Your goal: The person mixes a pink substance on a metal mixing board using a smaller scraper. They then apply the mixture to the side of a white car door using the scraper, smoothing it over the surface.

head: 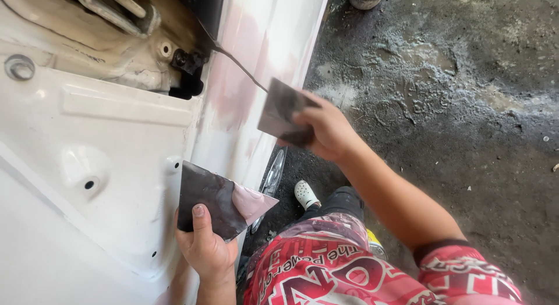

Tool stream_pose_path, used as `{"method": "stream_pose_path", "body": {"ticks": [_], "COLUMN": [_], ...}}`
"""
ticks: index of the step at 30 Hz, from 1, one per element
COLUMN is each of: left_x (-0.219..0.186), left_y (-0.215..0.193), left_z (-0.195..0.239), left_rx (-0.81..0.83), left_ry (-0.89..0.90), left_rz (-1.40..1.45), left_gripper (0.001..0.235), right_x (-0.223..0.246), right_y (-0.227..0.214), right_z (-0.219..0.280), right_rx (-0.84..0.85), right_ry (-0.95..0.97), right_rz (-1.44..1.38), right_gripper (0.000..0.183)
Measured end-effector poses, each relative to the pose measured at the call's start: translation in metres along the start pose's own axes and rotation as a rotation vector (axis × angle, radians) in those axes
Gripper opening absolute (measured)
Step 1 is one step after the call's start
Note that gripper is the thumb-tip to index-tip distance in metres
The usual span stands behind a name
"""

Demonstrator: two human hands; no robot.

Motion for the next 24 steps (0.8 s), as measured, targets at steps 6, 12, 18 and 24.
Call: {"method": "stream_pose_path", "body": {"ticks": [6,12,18,24], "left_x": [0.018,0.0,-0.004,-0.033], "left_y": [0.015,0.042,0.056,0.069], "left_z": [-0.007,-0.012,0.008,0.024], "left_rx": [0.013,0.091,0.244,0.27], "left_ry": [0.006,-0.02,0.329,0.633], "left_rz": [0.071,0.199,-0.558,-0.743], "left_gripper": [0.034,0.029,0.021,0.019], "right_x": [-0.021,-0.026,0.024,-0.022], "right_y": [0.033,0.058,0.082,0.101], "right_z": [0.099,0.12,0.147,0.155], "right_rx": [0.273,0.477,0.246,0.314], "right_ry": [-0.36,-0.514,-0.9,-0.949], "right_rz": [0.738,1.118,1.321,1.614], "right_gripper": [0.064,0.053,0.059,0.041]}}
Point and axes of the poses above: each hand's wrist, its own z-axis away from the middle knuckle, its own y-axis out of the palm, x = y × z, the point moved 9 cm from there along -z, towards the middle knuckle, and after that the axes turned 1 degree about y, right-handed, at the moved point
